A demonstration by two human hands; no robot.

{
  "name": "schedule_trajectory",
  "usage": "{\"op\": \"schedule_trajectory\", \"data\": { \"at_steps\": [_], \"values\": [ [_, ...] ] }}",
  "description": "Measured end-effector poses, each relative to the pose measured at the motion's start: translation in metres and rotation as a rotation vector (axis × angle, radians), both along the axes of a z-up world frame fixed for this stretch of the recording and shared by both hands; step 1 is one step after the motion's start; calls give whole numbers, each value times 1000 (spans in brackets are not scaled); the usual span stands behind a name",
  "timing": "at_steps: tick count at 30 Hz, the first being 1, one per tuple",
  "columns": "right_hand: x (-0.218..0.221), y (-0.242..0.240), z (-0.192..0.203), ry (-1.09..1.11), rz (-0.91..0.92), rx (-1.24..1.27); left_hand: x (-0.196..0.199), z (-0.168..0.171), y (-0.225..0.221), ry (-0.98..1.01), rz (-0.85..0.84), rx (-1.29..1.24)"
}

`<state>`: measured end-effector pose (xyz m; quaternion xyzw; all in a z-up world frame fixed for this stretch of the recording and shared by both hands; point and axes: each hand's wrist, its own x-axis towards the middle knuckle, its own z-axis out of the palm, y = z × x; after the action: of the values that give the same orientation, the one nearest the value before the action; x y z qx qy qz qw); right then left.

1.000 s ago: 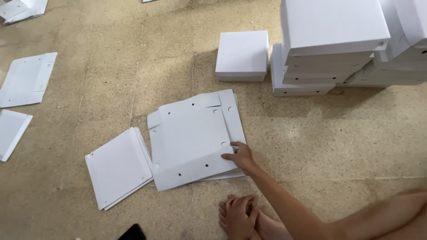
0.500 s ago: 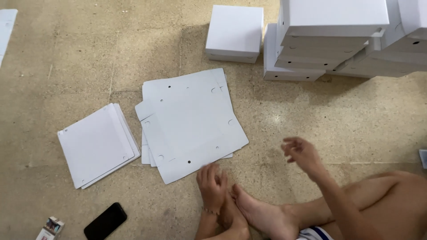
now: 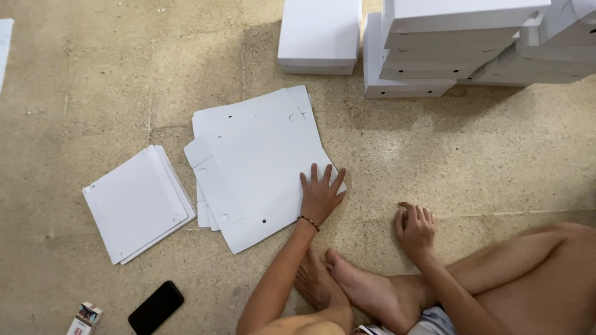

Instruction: Manually folding and assembling white cardboard boxes from flat pre-cut sheets

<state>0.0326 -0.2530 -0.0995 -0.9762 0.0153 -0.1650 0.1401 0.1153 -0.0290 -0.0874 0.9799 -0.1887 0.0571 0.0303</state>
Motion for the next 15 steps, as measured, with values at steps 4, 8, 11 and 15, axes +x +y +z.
{"op": "schedule_trajectory", "data": {
  "at_steps": [4, 8, 11, 15],
  "values": [
    [2, -11, -20, 22, -6, 63, 10, -34, 2, -305, -129, 105],
    [2, -11, -23, 12, -15, 93, 26, 7, 18, -313, -111, 59],
    [1, -11, -20, 17, -29, 106, 28, 97, 37, -457, -29, -156],
    [2, -10, -14, -38, -19, 104, 11, 179, 86, -679, 134, -491]
  ]
}}
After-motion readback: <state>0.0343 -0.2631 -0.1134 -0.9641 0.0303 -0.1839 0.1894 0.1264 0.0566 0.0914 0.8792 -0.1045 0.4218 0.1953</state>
